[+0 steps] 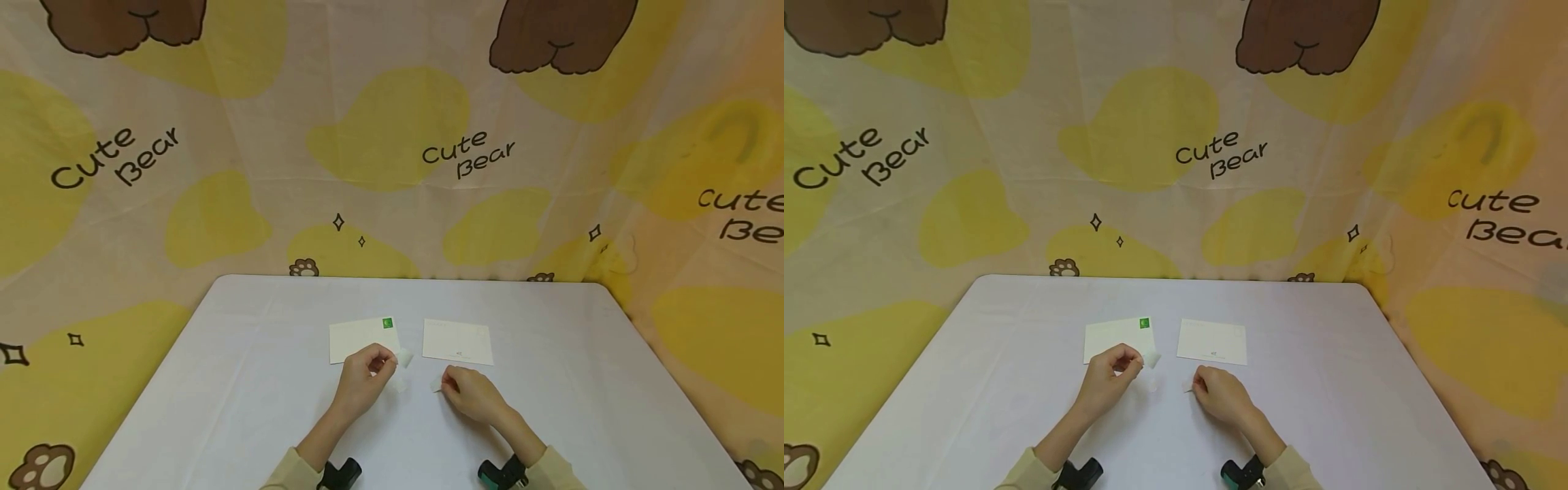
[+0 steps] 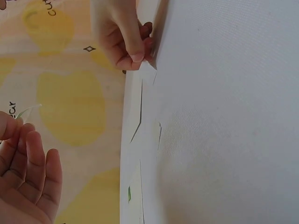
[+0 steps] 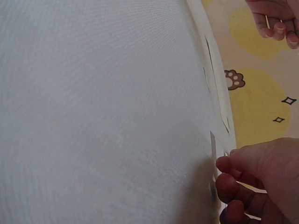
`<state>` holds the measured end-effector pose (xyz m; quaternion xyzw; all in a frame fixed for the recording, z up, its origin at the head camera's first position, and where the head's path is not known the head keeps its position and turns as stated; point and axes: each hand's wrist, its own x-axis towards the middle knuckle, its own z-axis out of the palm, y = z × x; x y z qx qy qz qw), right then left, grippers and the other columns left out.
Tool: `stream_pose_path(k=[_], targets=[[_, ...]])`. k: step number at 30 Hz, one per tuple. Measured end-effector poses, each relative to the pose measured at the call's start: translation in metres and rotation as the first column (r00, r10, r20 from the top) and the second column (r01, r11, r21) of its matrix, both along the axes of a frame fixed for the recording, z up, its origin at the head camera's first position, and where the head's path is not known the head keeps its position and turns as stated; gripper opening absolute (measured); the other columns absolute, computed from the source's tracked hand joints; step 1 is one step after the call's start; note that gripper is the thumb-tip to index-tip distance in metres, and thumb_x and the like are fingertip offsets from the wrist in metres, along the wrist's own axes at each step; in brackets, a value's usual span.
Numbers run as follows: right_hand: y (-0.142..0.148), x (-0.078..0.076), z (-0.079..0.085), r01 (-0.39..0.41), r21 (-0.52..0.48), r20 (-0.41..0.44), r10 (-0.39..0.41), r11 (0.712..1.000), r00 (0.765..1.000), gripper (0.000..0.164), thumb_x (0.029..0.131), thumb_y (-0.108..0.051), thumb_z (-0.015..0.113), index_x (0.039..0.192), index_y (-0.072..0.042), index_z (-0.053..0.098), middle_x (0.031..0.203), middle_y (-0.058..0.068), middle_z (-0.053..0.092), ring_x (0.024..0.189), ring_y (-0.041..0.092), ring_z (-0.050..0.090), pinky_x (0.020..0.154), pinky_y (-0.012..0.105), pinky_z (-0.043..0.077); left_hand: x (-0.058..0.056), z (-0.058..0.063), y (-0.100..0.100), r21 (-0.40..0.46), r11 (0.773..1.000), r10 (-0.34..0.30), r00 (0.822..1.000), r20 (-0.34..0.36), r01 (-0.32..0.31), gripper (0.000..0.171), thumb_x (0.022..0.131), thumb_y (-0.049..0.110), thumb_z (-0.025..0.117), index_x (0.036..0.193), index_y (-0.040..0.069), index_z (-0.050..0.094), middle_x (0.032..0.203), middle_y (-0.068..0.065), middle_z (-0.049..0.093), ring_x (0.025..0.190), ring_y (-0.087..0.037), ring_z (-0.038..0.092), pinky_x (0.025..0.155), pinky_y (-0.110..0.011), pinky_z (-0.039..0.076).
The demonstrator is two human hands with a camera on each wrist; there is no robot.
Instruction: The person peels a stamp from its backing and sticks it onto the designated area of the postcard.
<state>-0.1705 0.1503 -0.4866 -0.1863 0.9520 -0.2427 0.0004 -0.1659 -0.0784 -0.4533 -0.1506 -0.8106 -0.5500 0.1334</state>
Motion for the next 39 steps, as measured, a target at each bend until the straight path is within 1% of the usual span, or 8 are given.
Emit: stream_pose_path(k=[8,17,23,29,32,34,37,39], targets=[[0.004,0.001,0.005,0.027,0.016,0.018,-0.027,1.0,0.999,0.01,0.087,-0.019,0.06,0.083,-0.01,0.062,0.062,-0.011,0.046,0.054,0.004,0.039,0.048,0.019,0.034,-0.001,-0.002,-0.003,-0.005,1.0,0.003,1.0,-0.016,-0.003,0.014,0.08,0.001,0.064,0.075,0.014,0.063,0.07,0.012,0.059,0.063,-0.005,0.052,0.056,-0.019,0.049],[0.007,0.001,0.01,0.058,0.006,-0.011,-0.058,0.998,0.998,0.007,0.088,-0.017,0.058,0.084,-0.012,0.062,0.062,-0.012,0.046,0.053,0.003,0.039,0.048,0.018,0.034,-0.002,-0.001,-0.003,-0.013,1.0,-0.018,1.0,-0.019,0.018,0.016,0.081,0.001,0.062,0.075,0.016,0.062,0.07,0.012,0.058,0.063,-0.005,0.053,0.057,-0.02,0.05],[0.003,-0.001,0.014,0.014,-0.043,-0.057,-0.016,0.999,0.998,0.004,0.088,-0.015,0.059,0.086,-0.017,0.062,0.064,-0.014,0.047,0.055,0.0,0.039,0.05,0.017,0.036,-0.004,0.0,-0.002,-0.005,0.999,-0.035,0.999,-0.027,0.035,0.015,0.082,0.003,0.063,0.076,0.016,0.063,0.07,0.01,0.059,0.064,-0.005,0.053,0.057,-0.019,0.049],[-0.002,-0.003,0.02,-0.036,-0.119,-0.066,0.029,0.992,0.997,0.005,0.09,-0.017,0.059,0.087,-0.016,0.062,0.068,-0.014,0.051,0.059,0.0,0.042,0.052,0.017,0.038,-0.004,0.002,0.003,0.006,0.999,-0.037,0.999,-0.026,0.038,0.013,0.081,0.0,0.064,0.076,0.012,0.063,0.07,0.006,0.059,0.064,-0.007,0.053,0.058,-0.019,0.049],[-0.005,-0.004,0.024,-0.045,-0.154,-0.059,0.037,0.987,0.998,0.005,0.09,-0.018,0.059,0.087,-0.016,0.062,0.069,-0.014,0.051,0.059,0.001,0.041,0.052,0.017,0.038,-0.001,0.008,0.005,0.001,1.0,-0.031,1.0,0.0,0.031,0.011,0.081,-0.002,0.063,0.076,0.008,0.064,0.07,0.004,0.06,0.064,-0.009,0.053,0.058,-0.019,0.049],[-0.008,-0.005,0.027,-0.052,-0.184,-0.048,0.044,0.981,0.998,0.006,0.09,-0.018,0.058,0.088,-0.016,0.062,0.068,-0.013,0.051,0.059,0.001,0.041,0.051,0.017,0.039,0.004,0.017,0.007,-0.004,0.999,-0.037,0.999,0.02,0.037,0.01,0.081,-0.004,0.062,0.076,0.005,0.063,0.071,0.001,0.061,0.064,-0.01,0.053,0.059,-0.019,0.048],[-0.011,-0.005,0.03,-0.059,-0.236,-0.018,0.056,0.97,0.998,0.008,0.092,-0.021,0.057,0.088,-0.016,0.063,0.068,-0.01,0.052,0.058,0.002,0.042,0.05,0.018,0.039,0.01,0.03,0.009,-0.008,0.998,-0.062,0.998,0.03,0.063,0.008,0.081,-0.006,0.06,0.077,0.001,0.062,0.072,-0.003,0.061,0.065,-0.011,0.054,0.059,-0.02,0.049],[-0.013,-0.006,0.031,-0.061,-0.27,0.003,0.064,0.961,0.998,0.011,0.093,-0.02,0.055,0.088,-0.015,0.063,0.068,-0.008,0.054,0.057,0.002,0.042,0.049,0.017,0.039,0.011,0.032,0.01,-0.01,0.996,-0.089,0.996,0.032,0.09,0.008,0.081,-0.006,0.06,0.077,0.001,0.062,0.073,-0.004,0.062,0.065,-0.011,0.054,0.059,-0.02,0.049]])
